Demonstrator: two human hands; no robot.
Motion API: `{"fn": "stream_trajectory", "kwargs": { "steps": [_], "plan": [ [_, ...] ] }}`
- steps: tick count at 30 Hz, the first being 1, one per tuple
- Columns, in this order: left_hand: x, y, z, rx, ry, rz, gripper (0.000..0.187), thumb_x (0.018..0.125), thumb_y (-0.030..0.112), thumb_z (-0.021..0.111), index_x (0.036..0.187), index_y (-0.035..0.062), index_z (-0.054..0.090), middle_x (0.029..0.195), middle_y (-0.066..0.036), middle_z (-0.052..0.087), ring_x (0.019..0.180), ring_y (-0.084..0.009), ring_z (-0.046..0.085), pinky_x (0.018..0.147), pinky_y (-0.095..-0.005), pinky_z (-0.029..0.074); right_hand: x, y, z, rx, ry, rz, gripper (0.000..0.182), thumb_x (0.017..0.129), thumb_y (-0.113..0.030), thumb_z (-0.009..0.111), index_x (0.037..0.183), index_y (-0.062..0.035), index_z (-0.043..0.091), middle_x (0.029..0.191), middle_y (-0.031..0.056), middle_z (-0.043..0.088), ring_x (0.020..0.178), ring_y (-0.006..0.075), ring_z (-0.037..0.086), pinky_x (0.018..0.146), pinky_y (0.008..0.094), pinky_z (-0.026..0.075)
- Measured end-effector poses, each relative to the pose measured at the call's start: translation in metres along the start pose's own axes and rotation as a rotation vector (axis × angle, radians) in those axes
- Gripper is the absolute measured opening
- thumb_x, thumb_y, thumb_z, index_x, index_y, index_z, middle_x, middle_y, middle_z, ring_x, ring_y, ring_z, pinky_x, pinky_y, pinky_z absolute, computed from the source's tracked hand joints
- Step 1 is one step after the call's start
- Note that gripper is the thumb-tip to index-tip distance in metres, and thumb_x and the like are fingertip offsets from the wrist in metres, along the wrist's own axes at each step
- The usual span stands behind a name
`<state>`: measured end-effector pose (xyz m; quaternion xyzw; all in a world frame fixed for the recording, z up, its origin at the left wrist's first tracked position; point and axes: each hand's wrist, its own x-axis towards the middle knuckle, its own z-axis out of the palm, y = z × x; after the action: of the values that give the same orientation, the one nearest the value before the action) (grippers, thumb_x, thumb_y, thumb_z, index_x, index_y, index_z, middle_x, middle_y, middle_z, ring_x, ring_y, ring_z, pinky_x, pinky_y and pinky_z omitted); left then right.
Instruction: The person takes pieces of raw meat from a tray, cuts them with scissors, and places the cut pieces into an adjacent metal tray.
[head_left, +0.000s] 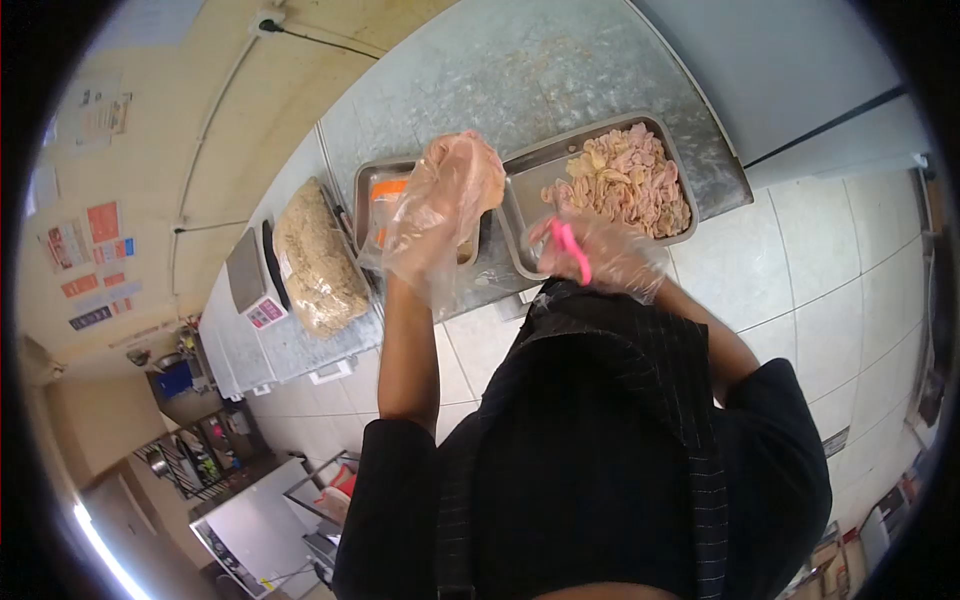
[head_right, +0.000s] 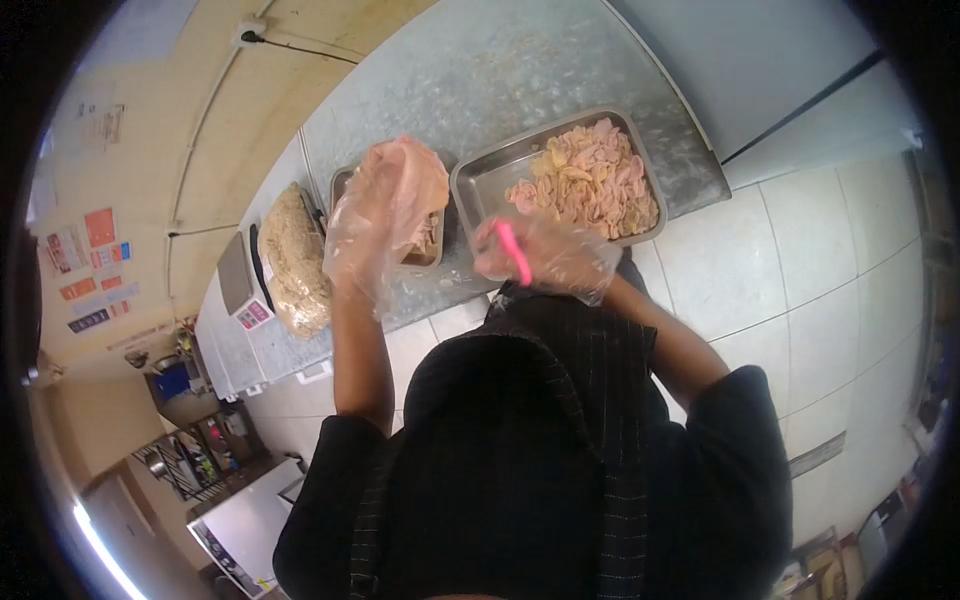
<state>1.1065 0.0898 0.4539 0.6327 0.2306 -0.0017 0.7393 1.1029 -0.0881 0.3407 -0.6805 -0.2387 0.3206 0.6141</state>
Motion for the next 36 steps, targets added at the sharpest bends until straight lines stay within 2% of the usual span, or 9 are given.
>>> {"fn": "stream_trajectory", "kwargs": {
  "steps": [1, 3, 10, 12, 13, 15, 22, 30, 36],
  "plan": [
    [0.0, 0.004, 0.003, 0.043, -0.001, 0.001, 0.031, 0.089, 0.025, 0.065, 0.111, 0.0034, 0.059, 0.089, -0.002, 0.058, 0.075, -0.0116, 0.057, 0.064, -0.0218, 0.045, 0.005, 0.008, 0.008, 0.018, 0.017, -0.005, 0.049, 0.081, -0.042, 0.072, 0.108, -0.0044, 0.058, 0.083, 0.0063, 0.065, 0.078, 0.0191, 0.063, 0.072, 0.0319, 0.049],
    [0.0, 0.009, 0.006, 0.134, -0.016, 0.032, 0.032, 0.089, 0.024, 0.065, 0.112, 0.0032, 0.058, 0.09, -0.003, 0.059, 0.076, -0.0116, 0.057, 0.064, -0.0219, 0.045, 0.016, 0.026, 0.029, 0.164, -0.249, -0.101, 0.052, 0.08, -0.043, 0.073, 0.111, -0.0037, 0.056, 0.086, 0.0059, 0.064, 0.077, 0.0179, 0.062, 0.07, 0.0311, 0.048],
    [-0.004, 0.017, 0.015, 0.328, -0.04, 0.174, 0.035, 0.089, 0.022, 0.065, 0.116, 0.0023, 0.056, 0.094, -0.004, 0.059, 0.078, -0.0114, 0.057, 0.067, -0.0222, 0.045, 0.036, 0.007, 0.04, 0.345, -0.215, -0.193, 0.052, 0.078, -0.036, 0.077, 0.112, -0.0039, 0.055, 0.08, 0.0023, 0.059, 0.07, 0.0126, 0.055, 0.065, 0.0286, 0.045],
    [-0.006, 0.02, 0.015, 0.353, -0.041, 0.21, 0.035, 0.089, 0.021, 0.065, 0.117, 0.002, 0.056, 0.095, -0.004, 0.06, 0.079, -0.0113, 0.057, 0.067, -0.0224, 0.045, 0.041, -0.002, 0.037, 0.347, -0.207, -0.227, 0.052, 0.078, -0.02, 0.078, 0.121, -0.0048, 0.053, 0.089, 0.0003, 0.056, 0.078, 0.0109, 0.056, 0.072, 0.0291, 0.048],
    [-0.007, 0.02, 0.016, 0.364, -0.042, 0.221, 0.036, 0.089, 0.021, 0.065, 0.118, 0.0019, 0.056, 0.096, -0.004, 0.06, 0.079, -0.0113, 0.057, 0.068, -0.0224, 0.045, 0.043, -0.003, 0.037, 0.35, -0.204, -0.23, 0.052, 0.078, -0.02, 0.078, 0.121, -0.0048, 0.053, 0.089, 0.0003, 0.056, 0.078, 0.0109, 0.056, 0.072, 0.0291, 0.048],
    [-0.01, 0.022, 0.017, 0.39, -0.037, 0.245, 0.037, 0.089, 0.02, 0.064, 0.119, 0.0017, 0.055, 0.097, -0.004, 0.06, 0.08, -0.0113, 0.056, 0.068, -0.0225, 0.045, 0.045, -0.007, 0.035, 0.348, -0.145, -0.342, 0.053, 0.076, -0.025, 0.08, 0.118, -0.0047, 0.054, 0.086, -0.0001, 0.055, 0.077, 0.0113, 0.054, 0.069, 0.0291, 0.047],
    [-0.006, 0.032, 0.003, 0.384, -0.032, 0.368, 0.037, 0.089, 0.019, 0.064, 0.12, 0.0017, 0.054, 0.099, -0.006, 0.061, 0.082, -0.0119, 0.057, 0.071, -0.0235, 0.046, 0.036, -0.019, 0.031, 0.154, -0.231, -0.319, 0.063, 0.072, -0.036, 0.082, 0.118, -0.0049, 0.053, 0.088, 0.0013, 0.053, 0.071, 0.0129, 0.05, 0.062, 0.0279, 0.043],
    [0.003, 0.028, -0.009, 0.413, 0.015, 0.496, 0.037, 0.089, 0.019, 0.064, 0.12, 0.0021, 0.053, 0.1, -0.007, 0.061, 0.085, -0.0131, 0.058, 0.075, -0.0248, 0.047, 0.035, -0.025, 0.042, 0.536, -0.419, -0.231, 0.063, 0.072, -0.04, 0.081, 0.115, -0.0028, 0.053, 0.085, 0.003, 0.054, 0.075, 0.0108, 0.055, 0.065, 0.0274, 0.047],
    [-0.002, 0.022, -0.01, 0.451, 0.043, 0.56, 0.037, 0.089, 0.018, 0.064, 0.121, 0.0024, 0.053, 0.101, -0.009, 0.062, 0.087, -0.014, 0.059, 0.077, -0.0258, 0.048, 0.037, -0.031, 0.042, 0.68, -0.372, -0.33, 0.062, 0.075, -0.043, 0.077, 0.115, -0.0026, 0.053, 0.088, 0.0035, 0.054, 0.077, 0.012, 0.055, 0.065, 0.0271, 0.046]
  ]
}}
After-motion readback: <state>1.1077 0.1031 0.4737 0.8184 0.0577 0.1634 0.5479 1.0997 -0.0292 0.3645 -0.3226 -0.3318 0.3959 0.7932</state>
